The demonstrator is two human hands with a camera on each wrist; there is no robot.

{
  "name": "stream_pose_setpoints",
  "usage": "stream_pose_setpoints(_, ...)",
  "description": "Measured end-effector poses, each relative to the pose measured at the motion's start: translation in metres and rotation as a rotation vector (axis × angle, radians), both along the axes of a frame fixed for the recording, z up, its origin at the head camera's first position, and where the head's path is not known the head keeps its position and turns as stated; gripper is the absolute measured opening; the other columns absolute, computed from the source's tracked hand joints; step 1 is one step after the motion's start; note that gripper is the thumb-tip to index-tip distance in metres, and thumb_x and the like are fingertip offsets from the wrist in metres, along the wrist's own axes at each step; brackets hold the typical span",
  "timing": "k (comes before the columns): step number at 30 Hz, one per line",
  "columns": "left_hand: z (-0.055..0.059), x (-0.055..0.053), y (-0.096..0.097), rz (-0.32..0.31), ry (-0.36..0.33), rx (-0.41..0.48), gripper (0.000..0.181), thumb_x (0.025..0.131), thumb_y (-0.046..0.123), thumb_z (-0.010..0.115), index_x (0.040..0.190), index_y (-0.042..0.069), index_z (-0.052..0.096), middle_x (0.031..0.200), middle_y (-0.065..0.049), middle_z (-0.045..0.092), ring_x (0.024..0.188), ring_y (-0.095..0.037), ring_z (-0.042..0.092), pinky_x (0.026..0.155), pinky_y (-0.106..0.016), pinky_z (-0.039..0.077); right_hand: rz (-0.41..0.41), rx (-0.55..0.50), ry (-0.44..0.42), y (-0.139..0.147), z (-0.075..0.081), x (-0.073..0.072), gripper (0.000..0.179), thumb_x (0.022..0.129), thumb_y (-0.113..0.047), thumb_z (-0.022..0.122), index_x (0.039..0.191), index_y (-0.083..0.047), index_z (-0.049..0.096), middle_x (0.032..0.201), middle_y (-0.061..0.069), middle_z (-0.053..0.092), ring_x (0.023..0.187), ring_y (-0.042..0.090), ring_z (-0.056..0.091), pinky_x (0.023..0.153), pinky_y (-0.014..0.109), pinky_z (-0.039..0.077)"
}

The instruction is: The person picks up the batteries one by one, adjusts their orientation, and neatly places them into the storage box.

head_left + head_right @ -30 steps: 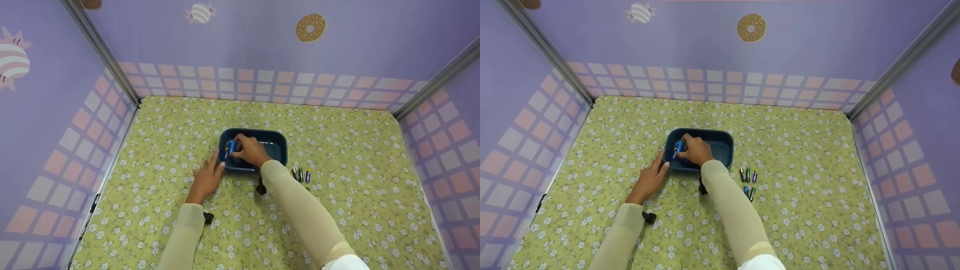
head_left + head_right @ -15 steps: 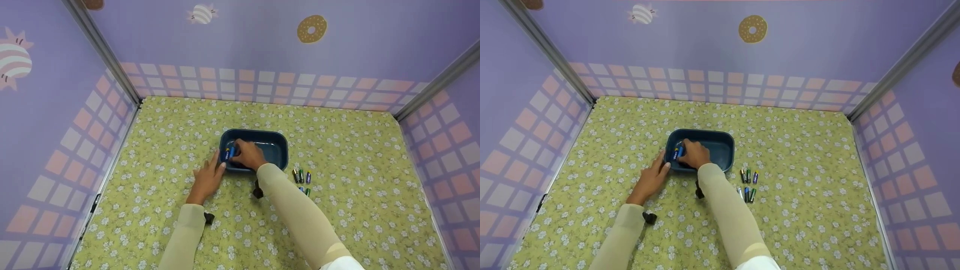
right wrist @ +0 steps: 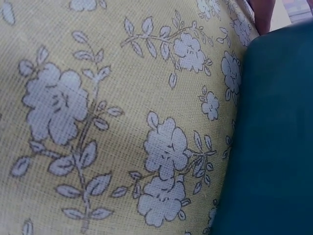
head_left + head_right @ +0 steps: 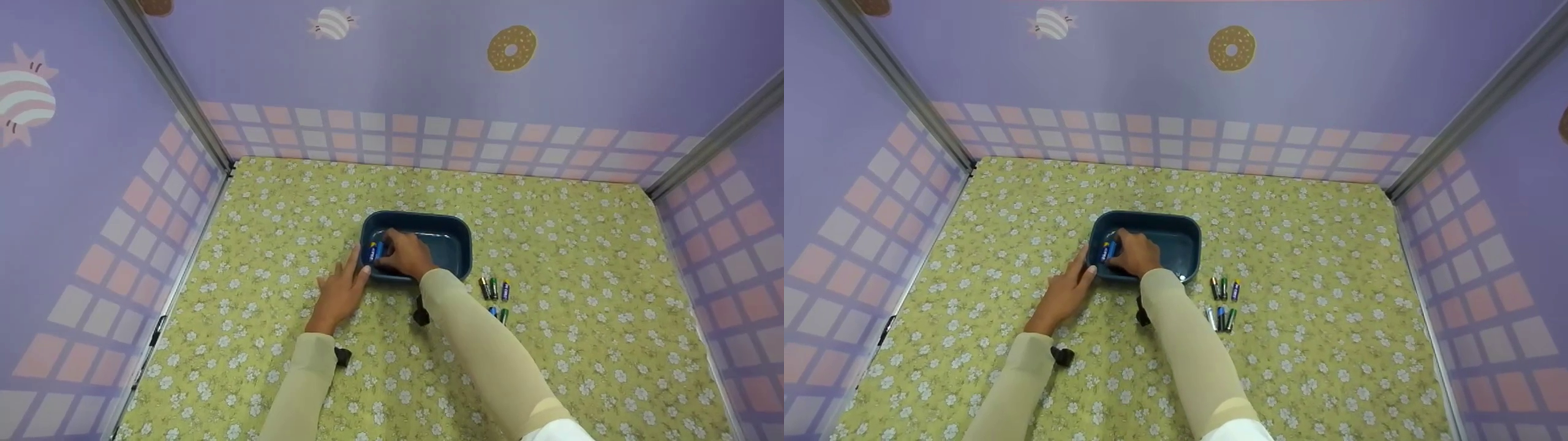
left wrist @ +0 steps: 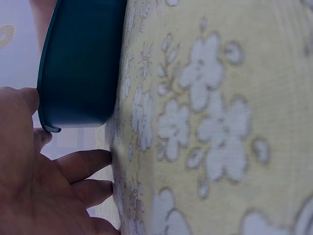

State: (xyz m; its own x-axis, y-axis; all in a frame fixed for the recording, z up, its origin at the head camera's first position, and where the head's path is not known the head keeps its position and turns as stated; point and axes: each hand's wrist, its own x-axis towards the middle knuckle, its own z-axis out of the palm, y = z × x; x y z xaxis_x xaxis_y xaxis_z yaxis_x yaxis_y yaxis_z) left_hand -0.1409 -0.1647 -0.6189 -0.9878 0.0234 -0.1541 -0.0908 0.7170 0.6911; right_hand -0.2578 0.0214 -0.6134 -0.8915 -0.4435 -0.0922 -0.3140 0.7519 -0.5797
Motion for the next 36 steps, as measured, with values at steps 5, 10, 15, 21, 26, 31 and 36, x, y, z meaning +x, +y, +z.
stream_pose_setpoints(5, 0.001, 0.001, 0.001, -0.001, -0.009, 0.007, 0.063, 0.103, 0.071, 0.025, 0.157, 0.057, -0.005, 0.166, -0.018, 0.029, 0.155, -0.045, 0.021, 0.119, -0.075, -0.004, -0.009, -0.005, -0.01, 0.0, 0.0, -0.001, 0.049, 0.083, -0.04, 0.086, 0.121, -0.016, 0.065, 0.103, 0.003, 0.073, 0.09, 0.018, 0.07, 0.078, 0.04, 0.059)
stream_pose_setpoints(10, 0.0, 0.001, 0.001, -0.007, -0.007, 0.006, 0.063, 0.103, 0.071, 0.025, 0.157, 0.057, -0.005, 0.167, -0.019, 0.028, 0.155, -0.046, 0.021, 0.119, -0.075, -0.005, -0.004, 0.01, -0.006, 0.001, -0.002, -0.002, 0.05, 0.083, -0.043, 0.086, 0.12, -0.017, 0.065, 0.101, 0.002, 0.073, 0.088, 0.017, 0.069, 0.077, 0.039, 0.059)
stream_pose_setpoints(15, -0.002, 0.0, 0.001, -0.011, -0.005, 0.004, 0.068, 0.103, 0.071, 0.025, 0.162, 0.048, 0.0, 0.166, -0.019, 0.03, 0.155, -0.045, 0.021, 0.118, -0.076, -0.005, -0.008, 0.019, 0.004, 0.0, -0.005, -0.002, 0.052, 0.082, -0.047, 0.086, 0.121, -0.019, 0.065, 0.098, 0.0, 0.072, 0.086, 0.015, 0.068, 0.075, 0.038, 0.058)
stream_pose_setpoints(21, -0.001, -0.002, 0.001, -0.01, -0.01, -0.004, 0.072, 0.104, 0.069, 0.026, 0.166, 0.038, 0.006, 0.161, -0.021, 0.037, 0.155, -0.044, 0.022, 0.117, -0.077, -0.004, 0.003, -0.005, -0.001, 0.001, -0.005, -0.002, 0.053, 0.083, -0.047, 0.084, 0.123, -0.018, 0.065, 0.096, 0.0, 0.07, 0.082, 0.014, 0.066, 0.072, 0.037, 0.056)
stream_pose_setpoints(26, -0.002, -0.002, 0.002, -0.003, -0.019, -0.01, 0.071, 0.104, 0.07, 0.026, 0.165, 0.04, 0.005, 0.163, -0.02, 0.035, 0.155, -0.044, 0.022, 0.119, -0.076, -0.004, -0.011, -0.037, -0.056, 0.003, -0.002, -0.001, 0.058, 0.082, -0.048, 0.085, 0.127, -0.018, 0.065, 0.099, -0.001, 0.07, 0.085, 0.013, 0.065, 0.075, 0.035, 0.056)
stream_pose_setpoints(31, -0.002, -0.003, 0.001, -0.009, -0.021, -0.009, 0.073, 0.103, 0.072, 0.024, 0.165, 0.039, 0.005, 0.164, -0.02, 0.033, 0.155, -0.044, 0.022, 0.118, -0.076, -0.004, 0.013, -0.088, -0.11, 0.006, 0.006, -0.003, 0.057, 0.086, -0.043, 0.083, 0.13, -0.013, 0.062, 0.103, 0.003, 0.071, 0.088, 0.016, 0.067, 0.078, 0.037, 0.057)
stream_pose_setpoints(36, -0.002, -0.003, 0.0, -0.01, -0.033, 0.004, 0.074, 0.103, 0.072, 0.025, 0.166, 0.038, 0.005, 0.165, -0.02, 0.03, 0.155, -0.046, 0.02, 0.117, -0.076, -0.006, 0.05, -0.139, -0.119, 0.015, 0.017, -0.004, 0.056, 0.091, -0.038, 0.079, 0.134, -0.008, 0.06, 0.106, 0.008, 0.072, 0.091, 0.021, 0.068, 0.082, 0.04, 0.058)
